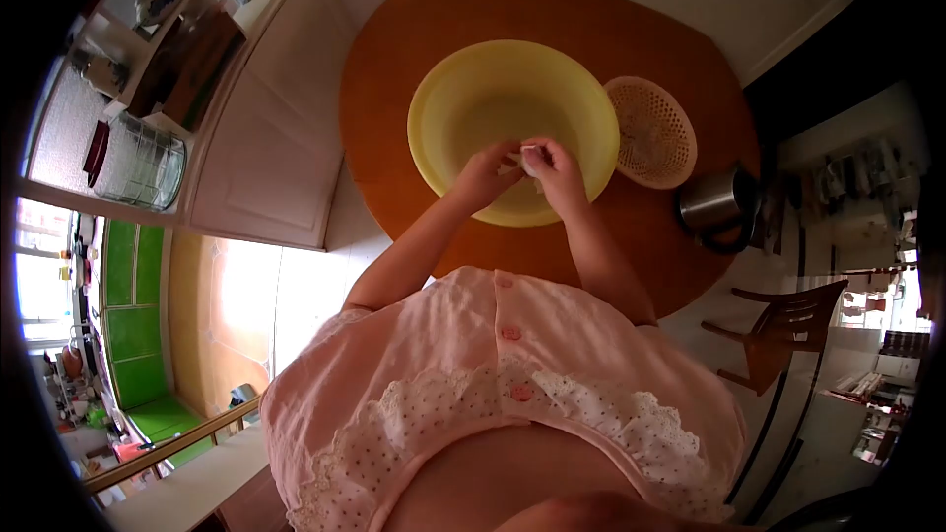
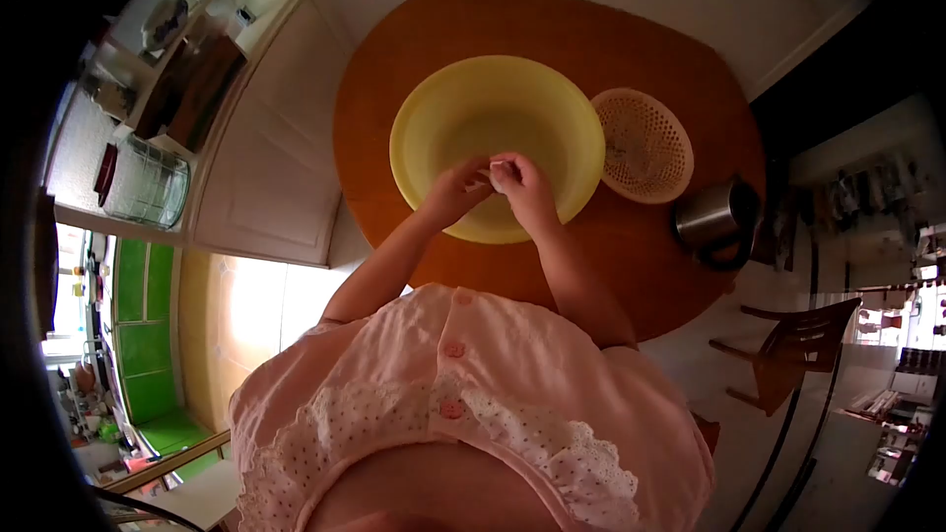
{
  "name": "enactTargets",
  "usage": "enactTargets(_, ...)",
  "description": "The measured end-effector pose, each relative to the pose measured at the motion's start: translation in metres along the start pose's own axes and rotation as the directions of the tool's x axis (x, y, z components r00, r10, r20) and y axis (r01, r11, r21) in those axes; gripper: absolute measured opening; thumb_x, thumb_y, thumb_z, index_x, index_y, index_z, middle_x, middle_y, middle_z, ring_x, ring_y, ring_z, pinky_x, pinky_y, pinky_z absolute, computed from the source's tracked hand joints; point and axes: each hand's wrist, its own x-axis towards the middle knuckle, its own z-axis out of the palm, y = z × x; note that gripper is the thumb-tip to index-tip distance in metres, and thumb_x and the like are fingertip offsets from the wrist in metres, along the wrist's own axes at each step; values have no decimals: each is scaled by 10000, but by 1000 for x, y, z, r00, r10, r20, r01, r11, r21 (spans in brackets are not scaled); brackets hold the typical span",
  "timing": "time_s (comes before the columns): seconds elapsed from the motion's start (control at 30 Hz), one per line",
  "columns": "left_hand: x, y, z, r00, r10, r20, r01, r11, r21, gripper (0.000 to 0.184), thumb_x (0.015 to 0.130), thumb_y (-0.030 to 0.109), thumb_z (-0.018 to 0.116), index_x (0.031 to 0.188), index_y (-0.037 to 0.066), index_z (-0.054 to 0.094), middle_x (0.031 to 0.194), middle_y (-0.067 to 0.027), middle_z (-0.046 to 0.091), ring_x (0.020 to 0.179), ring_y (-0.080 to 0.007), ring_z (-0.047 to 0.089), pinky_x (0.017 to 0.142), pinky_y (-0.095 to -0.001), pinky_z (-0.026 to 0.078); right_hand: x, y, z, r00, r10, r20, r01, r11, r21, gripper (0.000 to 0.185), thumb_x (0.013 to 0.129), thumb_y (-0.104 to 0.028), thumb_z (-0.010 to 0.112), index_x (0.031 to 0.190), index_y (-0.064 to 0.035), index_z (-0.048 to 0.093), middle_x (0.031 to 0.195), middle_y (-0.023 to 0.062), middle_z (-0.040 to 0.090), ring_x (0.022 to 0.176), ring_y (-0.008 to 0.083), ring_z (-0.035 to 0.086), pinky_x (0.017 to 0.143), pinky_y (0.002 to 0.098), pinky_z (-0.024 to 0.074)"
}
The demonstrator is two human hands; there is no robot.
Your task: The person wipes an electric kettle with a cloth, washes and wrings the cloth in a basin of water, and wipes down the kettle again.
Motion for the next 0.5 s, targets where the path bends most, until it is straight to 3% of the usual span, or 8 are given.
enactTargets(0.03, 10, -14, -2, 1000, -18, 4, 18, 1000, 9, 243, 767, 110, 600, 994, 30, 566, 897, -93, 595, 781, -182, 578, 686, -301, 447, 7, 0, 4, 999, 27, 41, -26, 999, -31, 187, 848, -143, 528, 983, -14, 543, 784, 9, 541, 663, 59, 496, 500, 196, 383)
enactTargets(0.07, 16, -31, -5, 999, -44, 13, 44, 999, 20, 237, 764, 122, 606, 978, 28, 570, 866, -90, 603, 767, -177, 580, 677, -299, 448, 9, -1, 4, 983, 145, 110, -159, 977, 139, 178, 856, -120, 508, 986, -13, 565, 812, 12, 564, 705, 77, 524, 560, 201, 407)
enactTargets(0.17, 20, -43, -18, 993, -107, 47, 101, 989, 108, 216, 762, 149, 620, 932, 20, 581, 780, -82, 609, 743, -172, 581, 665, -297, 448, 23, 10, -1, 993, -31, 118, 39, 997, -65, 161, 859, -92, 489, 954, 1, 579, 854, 28, 587, 749, 95, 537, 635, 211, 419)
enactTargets(0.3, 37, -51, -38, 976, -186, 114, 156, 960, 232, 187, 766, 158, 617, 872, 7, 590, 807, -86, 607, 748, -182, 573, 660, -303, 442, 42, 28, -8, 999, 51, 19, -47, 987, -151, 183, 863, -135, 485, 953, -12, 586, 884, 56, 600, 786, 118, 547, 689, 231, 420)
enactTargets(0.33, 40, -42, -45, 980, -137, 145, 95, 961, 261, 180, 779, 145, 588, 894, 7, 571, 847, -96, 594, 758, -190, 561, 654, -313, 434, 50, 31, -7, 998, 60, -4, -60, 983, -171, 191, 867, -150, 481, 956, -18, 586, 879, 59, 599, 783, 120, 548, 684, 232, 421)
enactTargets(0.4, 55, -73, -42, 978, -184, 95, 165, 970, 181, 174, 783, 136, 574, 907, 15, 558, 855, -101, 582, 762, -192, 551, 655, -317, 429, 66, 37, -6, 996, 89, -23, -92, 957, -275, 211, 879, -205, 469, 968, -40, 567, 851, 58, 588, 753, 118, 552, 664, 246, 421)
enactTargets(0.5, 79, -89, -39, 982, -191, 11, 186, 969, 161, 175, 788, 122, 555, 934, 26, 541, 837, -101, 570, 767, -194, 544, 664, -320, 428, 93, 59, -6, 986, 163, 43, -163, 987, -19, 199, 876, -196, 477, 965, -29, 539, 837, 45, 576, 730, 100, 539, 649, 256, 421)
